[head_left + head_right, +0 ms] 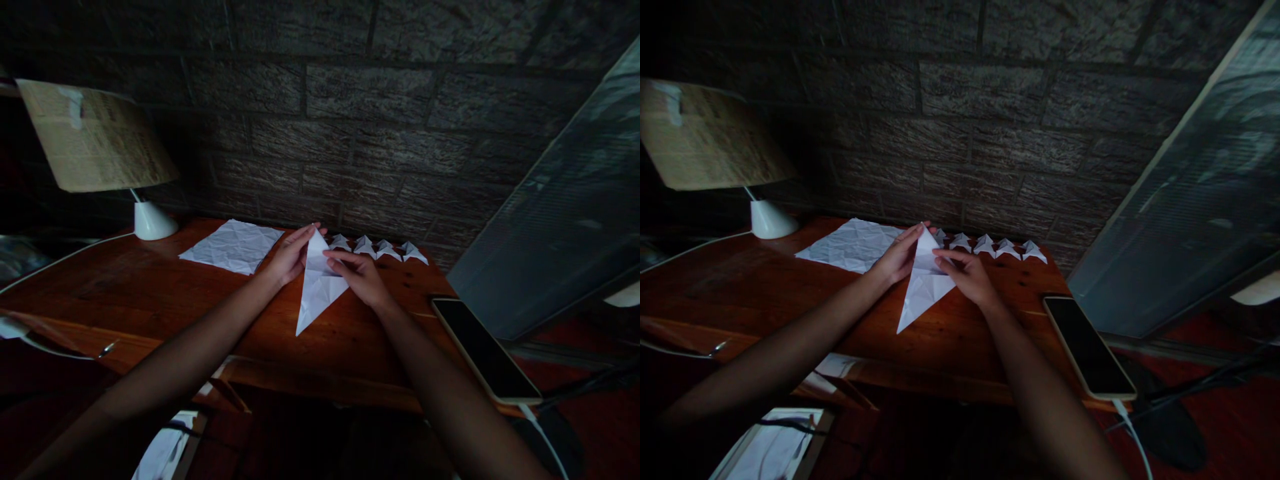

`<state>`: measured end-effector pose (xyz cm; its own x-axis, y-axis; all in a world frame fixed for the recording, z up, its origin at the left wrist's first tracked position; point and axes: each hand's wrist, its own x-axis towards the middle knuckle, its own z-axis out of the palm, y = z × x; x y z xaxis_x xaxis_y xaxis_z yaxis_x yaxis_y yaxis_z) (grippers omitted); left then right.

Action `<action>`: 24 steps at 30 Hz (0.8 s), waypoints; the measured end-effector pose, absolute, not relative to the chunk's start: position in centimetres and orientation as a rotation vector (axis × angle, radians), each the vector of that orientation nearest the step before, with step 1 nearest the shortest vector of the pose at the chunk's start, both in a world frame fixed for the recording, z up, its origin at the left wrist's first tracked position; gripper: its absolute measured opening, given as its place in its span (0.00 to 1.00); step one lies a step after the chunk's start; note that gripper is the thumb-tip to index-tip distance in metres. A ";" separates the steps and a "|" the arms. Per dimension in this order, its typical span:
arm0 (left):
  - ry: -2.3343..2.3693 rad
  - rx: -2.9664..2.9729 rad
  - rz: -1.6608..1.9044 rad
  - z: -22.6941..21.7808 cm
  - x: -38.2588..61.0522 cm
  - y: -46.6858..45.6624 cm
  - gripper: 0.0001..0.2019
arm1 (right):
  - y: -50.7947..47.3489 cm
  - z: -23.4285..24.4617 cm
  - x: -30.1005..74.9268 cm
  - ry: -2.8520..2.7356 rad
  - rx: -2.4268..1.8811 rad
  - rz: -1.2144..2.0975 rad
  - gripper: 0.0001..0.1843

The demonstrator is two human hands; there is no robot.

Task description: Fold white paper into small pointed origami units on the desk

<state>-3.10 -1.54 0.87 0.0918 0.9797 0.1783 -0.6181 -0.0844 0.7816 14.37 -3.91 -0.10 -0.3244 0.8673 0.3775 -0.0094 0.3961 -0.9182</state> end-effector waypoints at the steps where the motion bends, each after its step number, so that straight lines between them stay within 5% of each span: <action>1: 0.531 0.871 1.428 0.9 -3.2 -1.6 0.14 | -3.9 -0.1 14.4 -1.645 -0.760 1.109 0.16; 24: 0.531 0.869 1.435 0.8 -3.1 -1.3 0.12 | -3.8 -0.1 14.0 -1.544 -0.804 1.204 0.24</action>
